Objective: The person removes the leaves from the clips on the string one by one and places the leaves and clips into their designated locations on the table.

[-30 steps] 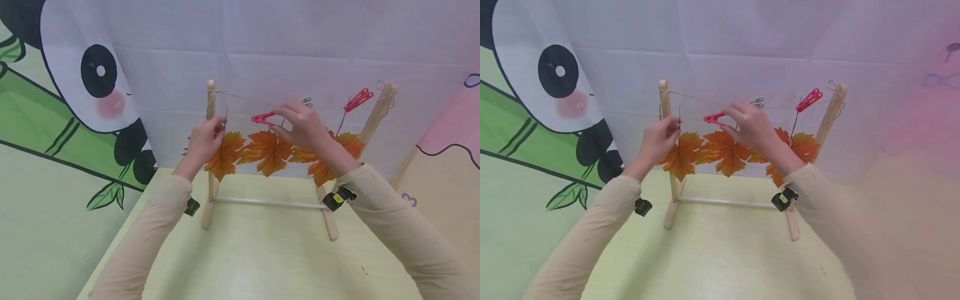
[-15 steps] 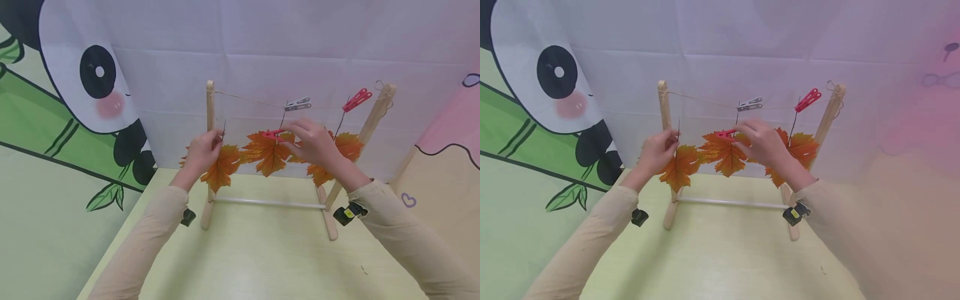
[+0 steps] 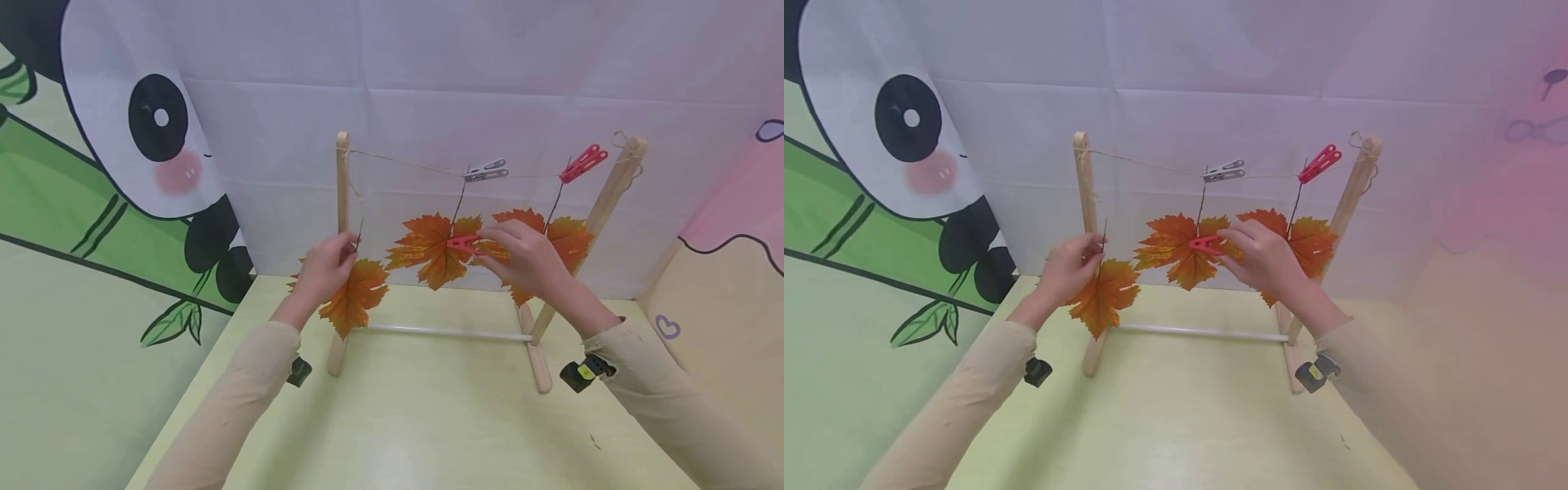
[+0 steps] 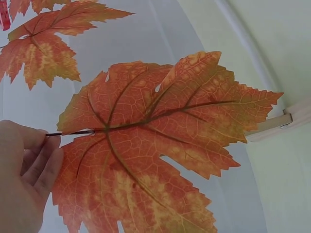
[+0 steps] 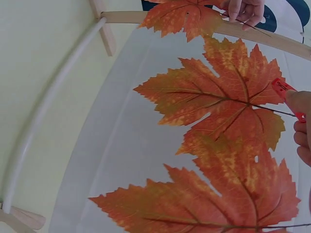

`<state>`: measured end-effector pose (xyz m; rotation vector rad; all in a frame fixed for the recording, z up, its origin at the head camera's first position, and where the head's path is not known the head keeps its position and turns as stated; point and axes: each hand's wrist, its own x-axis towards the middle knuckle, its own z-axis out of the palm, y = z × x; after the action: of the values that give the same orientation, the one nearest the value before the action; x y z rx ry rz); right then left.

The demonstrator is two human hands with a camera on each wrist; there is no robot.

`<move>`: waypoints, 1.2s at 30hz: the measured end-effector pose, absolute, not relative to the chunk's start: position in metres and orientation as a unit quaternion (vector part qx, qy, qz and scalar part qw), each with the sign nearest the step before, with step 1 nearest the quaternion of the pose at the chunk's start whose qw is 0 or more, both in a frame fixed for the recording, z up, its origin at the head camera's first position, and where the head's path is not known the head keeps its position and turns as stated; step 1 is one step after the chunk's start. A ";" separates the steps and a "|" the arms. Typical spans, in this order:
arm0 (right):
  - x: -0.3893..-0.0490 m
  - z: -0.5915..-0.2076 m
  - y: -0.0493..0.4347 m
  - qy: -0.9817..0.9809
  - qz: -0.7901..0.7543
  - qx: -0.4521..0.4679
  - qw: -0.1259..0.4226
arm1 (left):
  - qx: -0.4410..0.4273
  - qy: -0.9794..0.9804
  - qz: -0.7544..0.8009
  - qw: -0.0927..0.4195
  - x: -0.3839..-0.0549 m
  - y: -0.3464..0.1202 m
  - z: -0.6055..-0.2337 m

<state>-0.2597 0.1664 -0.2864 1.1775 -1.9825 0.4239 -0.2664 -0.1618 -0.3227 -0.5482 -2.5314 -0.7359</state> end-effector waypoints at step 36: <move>-0.232 -0.379 0.211 -0.819 0.223 0.393 0.353 | -0.132 -0.948 -0.285 0.057 -0.248 -0.208 -0.380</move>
<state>-0.2318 0.2110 -0.3790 1.0159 -2.1190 0.5762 -0.2477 -0.2081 -0.3804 -0.4007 -2.8733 -0.8626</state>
